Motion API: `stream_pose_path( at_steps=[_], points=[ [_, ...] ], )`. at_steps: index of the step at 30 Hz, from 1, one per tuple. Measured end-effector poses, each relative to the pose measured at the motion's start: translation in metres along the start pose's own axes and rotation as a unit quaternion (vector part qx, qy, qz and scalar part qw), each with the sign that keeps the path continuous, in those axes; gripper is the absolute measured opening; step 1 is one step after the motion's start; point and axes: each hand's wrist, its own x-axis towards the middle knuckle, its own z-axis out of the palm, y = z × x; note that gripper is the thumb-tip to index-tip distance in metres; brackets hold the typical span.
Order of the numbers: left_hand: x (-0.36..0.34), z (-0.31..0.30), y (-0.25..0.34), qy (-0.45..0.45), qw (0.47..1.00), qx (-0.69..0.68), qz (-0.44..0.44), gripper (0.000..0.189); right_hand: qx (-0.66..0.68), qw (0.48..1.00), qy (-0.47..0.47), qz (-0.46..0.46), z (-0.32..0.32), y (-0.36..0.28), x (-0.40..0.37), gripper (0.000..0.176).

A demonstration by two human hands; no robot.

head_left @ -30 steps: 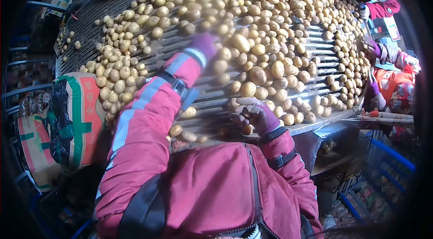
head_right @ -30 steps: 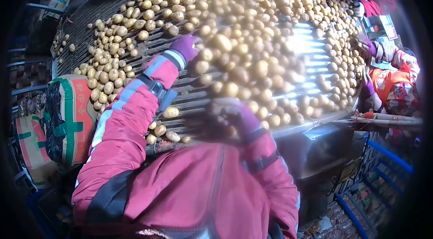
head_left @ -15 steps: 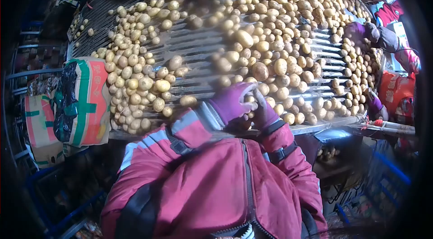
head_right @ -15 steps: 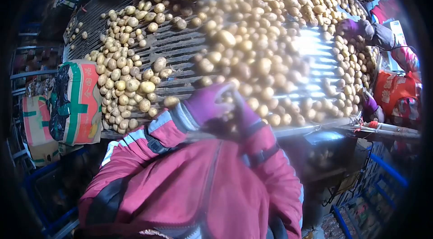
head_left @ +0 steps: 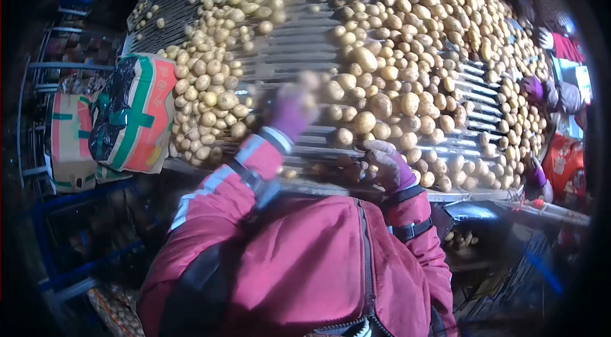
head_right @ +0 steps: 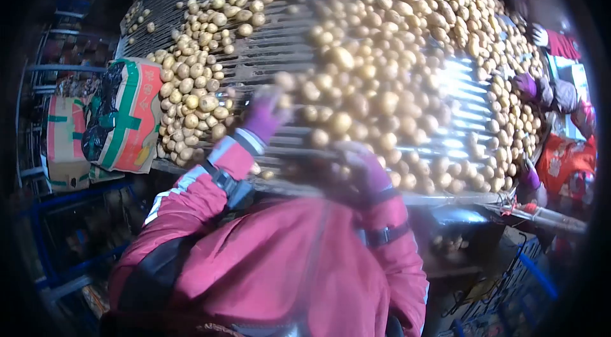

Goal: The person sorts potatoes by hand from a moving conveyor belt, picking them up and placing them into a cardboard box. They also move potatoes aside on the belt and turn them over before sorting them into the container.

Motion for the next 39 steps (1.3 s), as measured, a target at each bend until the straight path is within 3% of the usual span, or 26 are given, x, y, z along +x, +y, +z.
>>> stream_pose_path(
  at_steps=[1, 3, 5, 6, 8, 9, 12, 13, 14, 15, 17, 20, 23, 24, 26, 28, 30, 31, 32, 33, 36, 38, 39],
  points=[
    [-0.008, 0.002, 0.006, -0.001, 0.998, -0.029, 0.05, 0.059, -0.042, 0.999, -0.014, -0.005, -0.008, 0.003, 0.005, 0.05],
    [-0.025, 0.019, -0.009, 0.106, 0.979, -0.061, 0.165, 0.058, -0.111, 0.993, 0.007, -0.031, -0.021, 0.017, 0.012, 0.043],
    [-0.031, 0.022, -0.091, 0.205, 0.972, -0.017, 0.116, 0.057, -0.126, 0.99, 0.041, -0.045, -0.015, 0.015, 0.006, 0.031],
    [-0.037, -0.02, -0.084, 0.262, 0.96, 0.034, 0.097, 0.035, -0.114, 0.992, 0.026, -0.049, -0.011, 0.01, 0.006, 0.03],
    [-0.055, -0.036, -0.177, 0.246, 0.954, 0.166, -0.046, 0.064, -0.089, 0.994, -0.014, -0.064, -0.006, 0.004, 0.006, 0.032],
    [-0.064, -0.04, -0.193, 0.253, 0.944, 0.212, -0.024, 0.069, -0.075, 0.994, -0.039, -0.072, -0.006, 0.004, 0.007, 0.036],
    [-0.062, 0.003, -0.168, 0.239, 0.961, 0.097, -0.103, 0.07, -0.174, 0.985, -0.015, -0.009, -0.003, -0.002, 0.01, 0.022],
    [-0.063, 0.01, -0.136, 0.243, 0.969, -0.029, -0.041, 0.073, -0.172, 0.985, -0.025, 0.012, 0.006, -0.012, 0.008, 0.021],
    [-0.068, 0.0, -0.088, 0.157, 0.981, -0.044, -0.102, 0.072, -0.142, 0.989, -0.025, 0.016, 0.013, -0.016, 0.006, 0.02],
    [-0.07, 0.023, -0.095, 0.113, 0.991, -0.057, -0.049, 0.067, -0.11, 0.993, -0.026, 0.021, 0.018, -0.018, 0.006, 0.02],
    [-0.083, 0.037, -0.069, 0.133, 0.978, -0.094, 0.127, 0.056, -0.106, 0.994, -0.022, -0.004, 0.02, -0.011, 0.011, 0.024],
    [-0.088, 0.016, -0.059, 0.052, 0.987, -0.141, 0.058, 0.048, -0.154, 0.986, -0.023, -0.058, 0.003, 0.013, 0.027, 0.042],
    [-0.068, -0.018, -0.084, 0.099, 0.978, -0.181, 0.025, 0.028, -0.142, 0.988, -0.039, -0.053, -0.006, 0.02, 0.031, 0.044],
    [-0.061, -0.027, -0.095, 0.072, 0.974, -0.201, -0.071, 0.028, -0.152, 0.986, -0.039, -0.059, -0.008, 0.023, 0.031, 0.044],
    [-0.043, -0.013, -0.145, 0.123, 0.992, -0.036, 0.015, 0.031, -0.176, 0.983, -0.026, -0.052, -0.006, 0.024, 0.03, 0.043],
    [-0.026, 0.0, -0.164, 0.086, 0.996, 0.022, 0.021, 0.035, -0.205, 0.979, -0.002, -0.024, 0.004, 0.019, 0.027, 0.041],
    [-0.013, 0.011, -0.163, 0.066, 0.989, 0.122, 0.044, 0.035, -0.462, 0.852, -0.089, -0.23, -0.01, 0.023, 0.044, 0.037],
    [-0.007, 0.009, -0.158, 0.021, 0.993, 0.111, -0.013, 0.035, -0.484, 0.837, -0.097, -0.237, -0.01, 0.023, 0.045, 0.035],
    [-0.007, 0.009, -0.159, 0.027, 0.995, 0.095, -0.016, 0.034, -0.506, 0.82, -0.104, -0.244, -0.01, 0.022, 0.046, 0.034],
    [-0.01, 0.007, -0.16, 0.031, 0.996, 0.079, -0.02, 0.034, -0.432, 0.884, -0.077, -0.16, -0.008, 0.027, 0.04, 0.032],
    [0.004, 0.003, -0.16, 0.072, 0.997, -0.007, 0.01, 0.035, -0.299, 0.953, -0.029, -0.037, 0.005, 0.022, 0.039, 0.03],
    [0.008, 0.001, -0.154, 0.103, 0.991, -0.082, 0.032, 0.037, -0.361, 0.923, -0.05, -0.123, 0.013, 0.02, 0.038, 0.031],
    [0.014, -0.001, -0.146, 0.089, 0.991, -0.073, 0.069, 0.038, -0.442, 0.864, -0.079, -0.231, 0.018, 0.017, 0.039, 0.032]
  ],
)
